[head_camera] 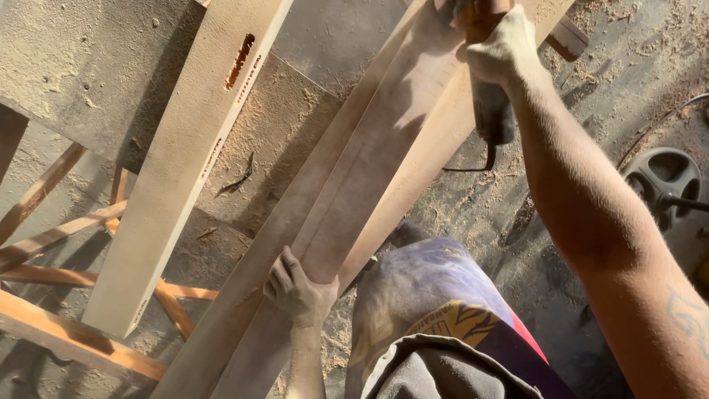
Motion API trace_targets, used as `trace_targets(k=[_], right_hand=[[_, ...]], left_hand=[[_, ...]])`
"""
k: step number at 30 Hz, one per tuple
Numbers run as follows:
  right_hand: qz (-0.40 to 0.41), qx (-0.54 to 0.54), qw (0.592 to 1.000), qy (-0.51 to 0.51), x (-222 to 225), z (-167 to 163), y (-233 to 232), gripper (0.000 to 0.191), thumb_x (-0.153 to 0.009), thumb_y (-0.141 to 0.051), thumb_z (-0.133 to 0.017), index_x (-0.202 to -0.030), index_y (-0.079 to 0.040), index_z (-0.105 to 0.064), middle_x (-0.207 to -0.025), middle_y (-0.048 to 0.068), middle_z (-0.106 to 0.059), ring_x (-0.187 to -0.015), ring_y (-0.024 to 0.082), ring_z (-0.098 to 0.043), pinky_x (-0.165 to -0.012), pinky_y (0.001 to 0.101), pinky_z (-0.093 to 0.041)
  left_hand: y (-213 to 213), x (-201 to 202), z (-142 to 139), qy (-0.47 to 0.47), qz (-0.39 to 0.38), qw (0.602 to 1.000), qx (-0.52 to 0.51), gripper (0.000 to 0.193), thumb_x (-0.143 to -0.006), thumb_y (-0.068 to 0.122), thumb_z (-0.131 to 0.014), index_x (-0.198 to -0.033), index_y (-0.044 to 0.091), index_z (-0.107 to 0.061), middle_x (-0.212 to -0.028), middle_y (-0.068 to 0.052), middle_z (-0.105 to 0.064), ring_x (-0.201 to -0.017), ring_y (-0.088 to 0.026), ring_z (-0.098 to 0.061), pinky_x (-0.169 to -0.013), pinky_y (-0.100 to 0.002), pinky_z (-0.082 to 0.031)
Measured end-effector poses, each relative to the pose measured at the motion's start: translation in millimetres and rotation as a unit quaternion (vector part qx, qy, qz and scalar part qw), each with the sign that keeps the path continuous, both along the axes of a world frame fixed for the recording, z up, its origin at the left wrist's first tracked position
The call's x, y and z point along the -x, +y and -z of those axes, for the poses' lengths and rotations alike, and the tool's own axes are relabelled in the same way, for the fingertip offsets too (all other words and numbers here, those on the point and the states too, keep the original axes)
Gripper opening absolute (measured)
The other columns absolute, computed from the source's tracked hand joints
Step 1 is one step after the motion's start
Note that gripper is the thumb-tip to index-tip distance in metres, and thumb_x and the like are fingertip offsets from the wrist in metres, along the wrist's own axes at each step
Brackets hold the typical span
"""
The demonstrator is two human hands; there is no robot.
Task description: The person uses an angle grinder with a sanding disc to smooth the surface of a long wooden plank resting on a workbench. They move the tool back and forth along the plank's length, generating sawdust, while holding the wood steady with the other hand.
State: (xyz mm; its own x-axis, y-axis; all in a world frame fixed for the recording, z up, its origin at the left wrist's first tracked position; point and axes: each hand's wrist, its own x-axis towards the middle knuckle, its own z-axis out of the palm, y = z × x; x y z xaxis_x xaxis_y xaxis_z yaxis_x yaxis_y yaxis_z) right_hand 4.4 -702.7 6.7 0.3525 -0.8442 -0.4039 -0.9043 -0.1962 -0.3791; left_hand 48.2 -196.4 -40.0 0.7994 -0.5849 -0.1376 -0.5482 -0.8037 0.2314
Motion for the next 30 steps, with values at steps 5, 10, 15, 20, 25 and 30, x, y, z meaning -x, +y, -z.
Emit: trace_targets(k=[5,10,15,20,25,30], right_hand=[[-0.013,-0.15,0.986,0.069,15,-12,101,0.059,-0.088,-0.01,-0.068,-0.133,0.009,-0.036,-0.104,0.024,-0.064,-0.071,0.033,-0.072,-0.052,0.0397,-0.065],[-0.169,-0.186,0.966,0.061,42,-20,206,0.042,-0.086,-0.01,-0.066,-0.115,0.006,-0.039,-0.079,0.019,-0.066,-0.06,0.031,-0.07,-0.046,0.0423,-0.059],[-0.347,-0.145,0.925,0.06,53,-24,218,0.034,-0.084,-0.009,-0.063,-0.109,0.0,-0.043,-0.078,0.017,-0.065,-0.057,0.032,-0.07,-0.043,0.0429,-0.058],[-0.138,-0.141,0.975,0.101,57,-26,147,0.045,-0.088,-0.009,-0.067,-0.121,0.004,-0.04,-0.087,0.024,-0.068,-0.065,0.032,-0.069,-0.051,0.0408,-0.062],[-0.047,-0.107,0.992,0.037,45,-12,96,0.06,-0.079,-0.004,-0.071,-0.128,0.008,-0.038,-0.102,0.029,-0.063,-0.074,0.033,-0.068,-0.058,0.0401,-0.065],[-0.143,-0.088,0.979,0.113,45,-12,142,0.044,-0.088,-0.012,-0.066,-0.122,0.007,-0.045,-0.103,0.029,-0.06,-0.071,0.037,-0.071,-0.058,0.0447,-0.066]], left_hand=[[-3,1,-2,-0.02,-0.001,1.0,0.018,0.118,-0.05,0.051,-0.093,-0.144,0.003,-0.04,-0.131,-0.024,-0.052,-0.119,-0.044,-0.054,-0.093,-0.067,-0.039],[-3,1,-3,-0.014,-0.003,1.0,0.016,0.113,-0.054,0.044,-0.091,-0.146,0.004,-0.042,-0.13,-0.022,-0.054,-0.117,-0.043,-0.055,-0.094,-0.066,-0.042],[-1,2,-1,-0.028,0.01,0.999,0.03,0.111,-0.054,0.045,-0.09,-0.146,0.001,-0.043,-0.133,-0.023,-0.054,-0.119,-0.045,-0.055,-0.091,-0.066,-0.042],[0,3,2,-0.016,-0.008,1.0,0.014,0.108,-0.058,0.045,-0.087,-0.148,0.003,-0.046,-0.133,-0.019,-0.055,-0.12,-0.04,-0.056,-0.099,-0.064,-0.042],[-3,2,-1,-0.016,0.002,0.997,0.075,0.113,-0.058,0.058,-0.091,-0.142,-0.002,-0.046,-0.13,-0.024,-0.053,-0.116,-0.046,-0.054,-0.092,-0.066,-0.039],[-4,3,-7,-0.019,-0.002,0.999,0.046,0.108,-0.055,0.041,-0.086,-0.145,-0.001,-0.045,-0.133,-0.024,-0.053,-0.119,-0.046,-0.054,-0.094,-0.066,-0.04]])
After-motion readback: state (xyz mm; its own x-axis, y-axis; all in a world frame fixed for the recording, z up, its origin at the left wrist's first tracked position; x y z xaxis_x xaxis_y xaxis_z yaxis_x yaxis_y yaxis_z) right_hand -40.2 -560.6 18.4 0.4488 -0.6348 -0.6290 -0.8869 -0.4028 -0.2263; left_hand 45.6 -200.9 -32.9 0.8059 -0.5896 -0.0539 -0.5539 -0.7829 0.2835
